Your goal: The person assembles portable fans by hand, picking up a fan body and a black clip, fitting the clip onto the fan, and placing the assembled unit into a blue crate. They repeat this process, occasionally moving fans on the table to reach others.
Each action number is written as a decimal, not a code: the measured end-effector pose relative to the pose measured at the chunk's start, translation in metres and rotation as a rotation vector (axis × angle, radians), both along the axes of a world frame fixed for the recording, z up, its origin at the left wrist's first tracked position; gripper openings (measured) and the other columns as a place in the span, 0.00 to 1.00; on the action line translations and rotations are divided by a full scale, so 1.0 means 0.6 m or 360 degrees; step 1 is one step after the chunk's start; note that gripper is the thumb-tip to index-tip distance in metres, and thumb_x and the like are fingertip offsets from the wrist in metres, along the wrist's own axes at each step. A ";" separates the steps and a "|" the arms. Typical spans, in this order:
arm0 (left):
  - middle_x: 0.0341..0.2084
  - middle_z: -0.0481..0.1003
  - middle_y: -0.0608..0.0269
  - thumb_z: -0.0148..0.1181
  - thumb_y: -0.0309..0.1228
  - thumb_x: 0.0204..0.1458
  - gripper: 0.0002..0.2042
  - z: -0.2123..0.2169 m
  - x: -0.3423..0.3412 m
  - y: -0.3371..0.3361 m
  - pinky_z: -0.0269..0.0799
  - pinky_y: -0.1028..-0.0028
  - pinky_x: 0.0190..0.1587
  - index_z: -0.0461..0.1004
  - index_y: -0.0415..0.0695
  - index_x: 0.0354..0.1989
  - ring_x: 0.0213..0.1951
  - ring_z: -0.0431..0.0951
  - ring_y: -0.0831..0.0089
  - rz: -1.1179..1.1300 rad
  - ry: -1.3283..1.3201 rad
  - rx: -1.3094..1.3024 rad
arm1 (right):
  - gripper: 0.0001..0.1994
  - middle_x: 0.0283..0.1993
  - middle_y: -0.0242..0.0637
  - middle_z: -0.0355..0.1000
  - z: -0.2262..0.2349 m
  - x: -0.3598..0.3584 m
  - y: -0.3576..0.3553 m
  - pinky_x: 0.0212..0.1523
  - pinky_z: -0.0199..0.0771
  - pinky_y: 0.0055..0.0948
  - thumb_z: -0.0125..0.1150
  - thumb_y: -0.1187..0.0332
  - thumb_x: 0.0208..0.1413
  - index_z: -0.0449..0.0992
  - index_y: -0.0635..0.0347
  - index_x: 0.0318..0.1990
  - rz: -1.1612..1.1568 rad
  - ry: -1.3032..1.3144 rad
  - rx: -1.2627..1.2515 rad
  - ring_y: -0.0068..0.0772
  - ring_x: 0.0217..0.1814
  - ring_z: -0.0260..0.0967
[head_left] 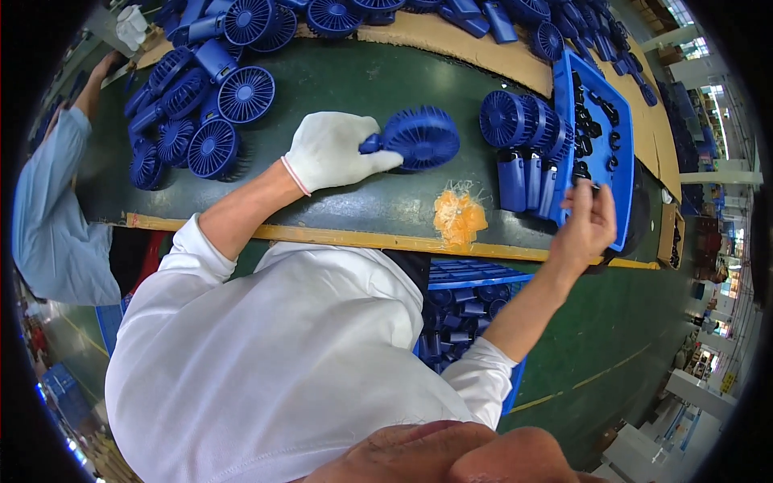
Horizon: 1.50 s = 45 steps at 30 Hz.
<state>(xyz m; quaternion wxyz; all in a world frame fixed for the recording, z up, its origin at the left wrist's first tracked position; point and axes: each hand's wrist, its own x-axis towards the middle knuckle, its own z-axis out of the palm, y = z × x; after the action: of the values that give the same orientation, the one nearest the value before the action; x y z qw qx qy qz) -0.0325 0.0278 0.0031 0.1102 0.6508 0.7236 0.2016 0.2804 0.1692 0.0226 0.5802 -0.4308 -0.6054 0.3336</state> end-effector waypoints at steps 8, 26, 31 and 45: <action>0.13 0.72 0.64 0.58 0.52 0.54 0.27 -0.040 -0.012 0.002 0.67 0.76 0.26 0.74 0.37 0.17 0.21 0.72 0.78 0.0386 -0.1548 -0.0010 | 0.10 0.44 0.42 0.71 -0.035 -0.156 -0.135 0.32 0.82 0.25 0.61 0.82 0.53 0.75 0.75 0.43 0.0660 0.0509 -0.0292 0.35 0.38 0.77; 0.16 0.76 0.62 0.60 0.46 0.49 0.19 -0.029 0.019 -0.019 0.72 0.73 0.30 0.76 0.38 0.24 0.22 0.77 0.74 0.0097 -0.1585 0.0106 | 0.06 0.36 0.36 0.66 -0.085 -0.274 -0.188 0.16 0.69 0.19 0.64 0.81 0.52 0.75 0.74 0.36 0.0979 0.0928 -0.0856 0.25 0.24 0.71; 0.18 0.77 0.56 0.63 0.42 0.45 0.16 -0.024 0.016 -0.014 0.72 0.72 0.28 0.78 0.39 0.26 0.22 0.77 0.70 0.0119 -0.1083 0.0143 | 0.10 0.34 0.32 0.66 -0.106 -0.273 -0.178 0.19 0.62 0.18 0.57 0.72 0.61 0.73 0.70 0.28 0.0925 0.0904 -0.0932 0.20 0.24 0.64; 0.18 0.75 0.62 0.36 0.53 0.64 0.30 -0.031 0.043 -0.028 0.70 0.75 0.25 0.74 0.37 0.29 0.21 0.75 0.75 0.0106 -0.2122 -0.0172 | 0.17 0.26 0.30 0.70 -0.083 -0.275 -0.178 0.12 0.60 0.17 0.64 0.58 0.54 0.74 0.65 0.37 0.0827 0.0582 -0.1132 0.16 0.16 0.61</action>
<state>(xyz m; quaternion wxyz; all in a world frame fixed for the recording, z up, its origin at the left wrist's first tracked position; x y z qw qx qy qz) -0.0068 0.0109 -0.0156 0.5599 0.3579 0.5294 0.5274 0.1153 0.0622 -0.0269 0.3912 -0.3712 -0.4291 0.7246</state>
